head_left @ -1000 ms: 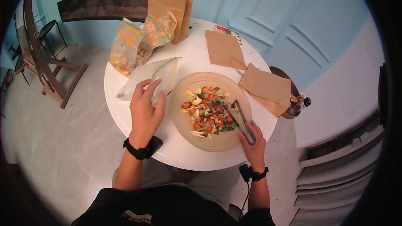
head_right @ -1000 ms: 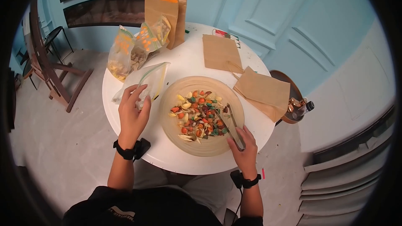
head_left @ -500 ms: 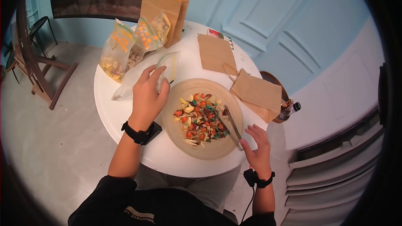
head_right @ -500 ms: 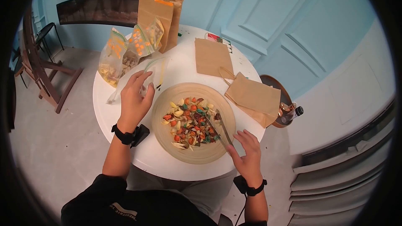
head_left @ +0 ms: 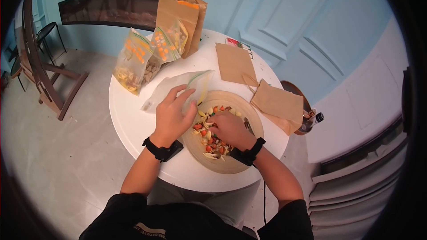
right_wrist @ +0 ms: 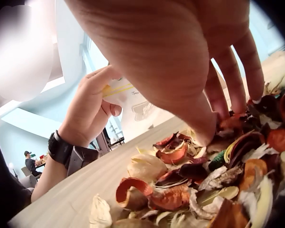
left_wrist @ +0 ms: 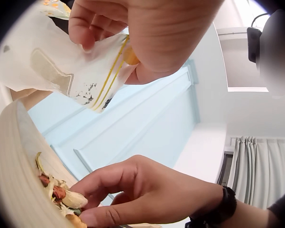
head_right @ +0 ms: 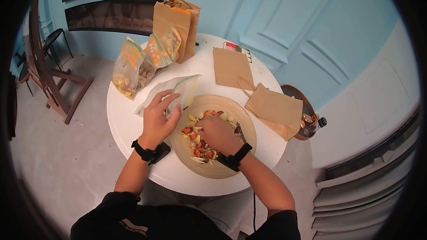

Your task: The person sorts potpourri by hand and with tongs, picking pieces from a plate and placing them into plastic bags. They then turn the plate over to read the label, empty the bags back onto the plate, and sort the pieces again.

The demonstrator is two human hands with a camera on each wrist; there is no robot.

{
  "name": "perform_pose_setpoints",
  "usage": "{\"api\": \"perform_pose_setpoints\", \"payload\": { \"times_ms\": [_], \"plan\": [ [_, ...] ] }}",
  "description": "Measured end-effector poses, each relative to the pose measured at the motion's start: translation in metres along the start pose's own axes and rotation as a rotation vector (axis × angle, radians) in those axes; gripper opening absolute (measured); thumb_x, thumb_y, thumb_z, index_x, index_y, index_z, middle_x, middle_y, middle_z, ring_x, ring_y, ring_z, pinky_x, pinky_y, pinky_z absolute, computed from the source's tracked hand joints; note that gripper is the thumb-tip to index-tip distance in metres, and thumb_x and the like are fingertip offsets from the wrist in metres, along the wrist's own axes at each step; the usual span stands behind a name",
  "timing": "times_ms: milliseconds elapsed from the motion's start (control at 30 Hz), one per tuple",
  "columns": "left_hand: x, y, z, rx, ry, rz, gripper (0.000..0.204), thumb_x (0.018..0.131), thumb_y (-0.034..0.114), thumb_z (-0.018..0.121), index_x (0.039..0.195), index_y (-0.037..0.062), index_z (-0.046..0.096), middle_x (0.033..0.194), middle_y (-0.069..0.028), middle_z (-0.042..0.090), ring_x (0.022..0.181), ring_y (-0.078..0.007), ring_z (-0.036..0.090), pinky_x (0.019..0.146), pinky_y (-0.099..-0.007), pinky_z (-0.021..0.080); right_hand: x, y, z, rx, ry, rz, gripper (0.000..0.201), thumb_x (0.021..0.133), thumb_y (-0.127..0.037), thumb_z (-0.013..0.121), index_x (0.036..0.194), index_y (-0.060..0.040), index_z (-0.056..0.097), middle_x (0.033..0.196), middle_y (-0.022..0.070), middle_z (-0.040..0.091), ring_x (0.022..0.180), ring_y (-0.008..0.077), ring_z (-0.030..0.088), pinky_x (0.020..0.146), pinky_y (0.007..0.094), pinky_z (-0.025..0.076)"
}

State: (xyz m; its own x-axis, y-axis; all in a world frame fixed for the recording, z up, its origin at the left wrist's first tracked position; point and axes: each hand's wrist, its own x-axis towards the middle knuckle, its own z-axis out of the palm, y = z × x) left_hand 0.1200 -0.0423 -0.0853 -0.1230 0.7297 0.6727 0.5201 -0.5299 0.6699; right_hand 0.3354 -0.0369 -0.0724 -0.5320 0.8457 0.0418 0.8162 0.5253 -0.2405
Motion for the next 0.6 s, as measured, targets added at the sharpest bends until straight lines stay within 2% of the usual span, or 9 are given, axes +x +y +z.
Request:
{"api": "perform_pose_setpoints", "payload": {
  "times_ms": [67, 133, 167, 233, 267, 333, 367, 467, 600],
  "plan": [
    [-0.001, 0.000, 0.000, -0.025, -0.009, -0.015, 0.030, 0.085, 0.013, 0.072, 0.114, 0.0074, 0.074, 0.119, -0.0131, 0.069, 0.064, -0.0174, 0.062, 0.061, -0.0284, 0.051, 0.005, 0.005, 0.004, -0.054, -0.052, 0.047, 0.024, 0.092, -0.024, 0.068, 0.109, -0.0069, 0.072, 0.092, 0.0131, 0.070, 0.083, 0.0335, 0.065, 0.076, 0.0411, 0.052],
    [-0.001, -0.005, 0.001, -0.029, 0.001, 0.009, 0.029, 0.085, 0.013, 0.073, 0.114, 0.0074, 0.074, 0.118, -0.0123, 0.070, 0.065, -0.0157, 0.061, 0.061, -0.0272, 0.051, 0.002, 0.008, -0.005, 0.135, -0.041, 0.085, 0.022, 0.094, -0.022, 0.066, 0.107, -0.0055, 0.072, 0.088, 0.0084, 0.070, 0.075, 0.0261, 0.064, 0.070, 0.0359, 0.052],
    [0.000, -0.006, 0.000, -0.056, -0.017, -0.032, 0.029, 0.085, 0.014, 0.073, 0.113, 0.0071, 0.074, 0.118, -0.0132, 0.069, 0.065, -0.0193, 0.063, 0.063, -0.0294, 0.052, 0.000, 0.008, -0.011, 0.228, -0.037, 0.105, 0.021, 0.095, -0.021, 0.066, 0.107, -0.0049, 0.072, 0.086, 0.0061, 0.070, 0.071, 0.0224, 0.063, 0.067, 0.0332, 0.051],
    [0.001, -0.005, -0.003, -0.112, -0.058, -0.113, 0.029, 0.085, 0.016, 0.072, 0.112, 0.0063, 0.074, 0.118, -0.0150, 0.069, 0.066, -0.0264, 0.067, 0.066, -0.0338, 0.055, -0.007, 0.001, -0.022, 0.652, -0.028, 0.276, 0.022, 0.096, -0.023, 0.066, 0.104, -0.0030, 0.073, 0.082, 0.0025, 0.068, 0.068, 0.0150, 0.061, 0.064, 0.0282, 0.049],
    [0.001, -0.005, -0.003, -0.119, -0.061, -0.114, 0.029, 0.085, 0.015, 0.073, 0.112, 0.0067, 0.074, 0.118, -0.0138, 0.069, 0.066, -0.0217, 0.065, 0.064, -0.0309, 0.053, -0.011, -0.002, -0.027, 0.865, -0.020, 0.364, 0.023, 0.097, -0.024, 0.067, 0.103, -0.0020, 0.074, 0.080, 0.0007, 0.067, 0.067, 0.0113, 0.059, 0.063, 0.0256, 0.048],
    [0.000, -0.006, -0.002, -0.133, -0.065, -0.112, 0.030, 0.084, 0.012, 0.074, 0.114, 0.0076, 0.075, 0.118, -0.0114, 0.070, 0.065, -0.0123, 0.060, 0.060, -0.0251, 0.049, -0.021, -0.011, -0.042, 0.998, -0.011, 0.415, 0.024, 0.097, -0.023, 0.069, 0.105, -0.0012, 0.074, 0.082, -0.0026, 0.066, 0.067, 0.0055, 0.056, 0.060, 0.0209, 0.045],
    [0.000, -0.005, -0.002, -0.137, -0.079, -0.115, 0.030, 0.084, 0.012, 0.074, 0.114, 0.0076, 0.075, 0.118, -0.0115, 0.070, 0.065, -0.0125, 0.060, 0.060, -0.0252, 0.049, -0.023, -0.012, -0.046, 1.064, -0.006, 0.438, 0.025, 0.097, -0.023, 0.071, 0.106, -0.0009, 0.074, 0.083, -0.0042, 0.066, 0.067, 0.0026, 0.054, 0.059, 0.0185, 0.044],
    [-0.003, -0.004, -0.002, -0.161, -0.105, -0.101, 0.030, 0.084, 0.012, 0.074, 0.114, 0.0076, 0.075, 0.119, -0.0119, 0.070, 0.065, -0.0132, 0.060, 0.060, -0.0256, 0.049, -0.029, -0.011, -0.045, 1.229, 0.045, 0.438, 0.020, 0.094, -0.016, 0.074, 0.106, -0.0004, 0.074, 0.085, -0.0028, 0.068, 0.066, 0.0032, 0.055, 0.059, 0.0180, 0.044],
    [-0.007, -0.004, 0.000, -0.209, -0.133, -0.034, 0.028, 0.086, 0.013, 0.073, 0.114, 0.0067, 0.075, 0.120, -0.0127, 0.069, 0.065, -0.0144, 0.060, 0.060, -0.0265, 0.050, -0.028, -0.020, -0.046, 1.211, 0.115, 0.461, 0.016, 0.092, -0.011, 0.076, 0.104, 0.0000, 0.074, 0.087, 0.0000, 0.071, 0.068, 0.0039, 0.057, 0.062, 0.0185, 0.046]
  ]
}}
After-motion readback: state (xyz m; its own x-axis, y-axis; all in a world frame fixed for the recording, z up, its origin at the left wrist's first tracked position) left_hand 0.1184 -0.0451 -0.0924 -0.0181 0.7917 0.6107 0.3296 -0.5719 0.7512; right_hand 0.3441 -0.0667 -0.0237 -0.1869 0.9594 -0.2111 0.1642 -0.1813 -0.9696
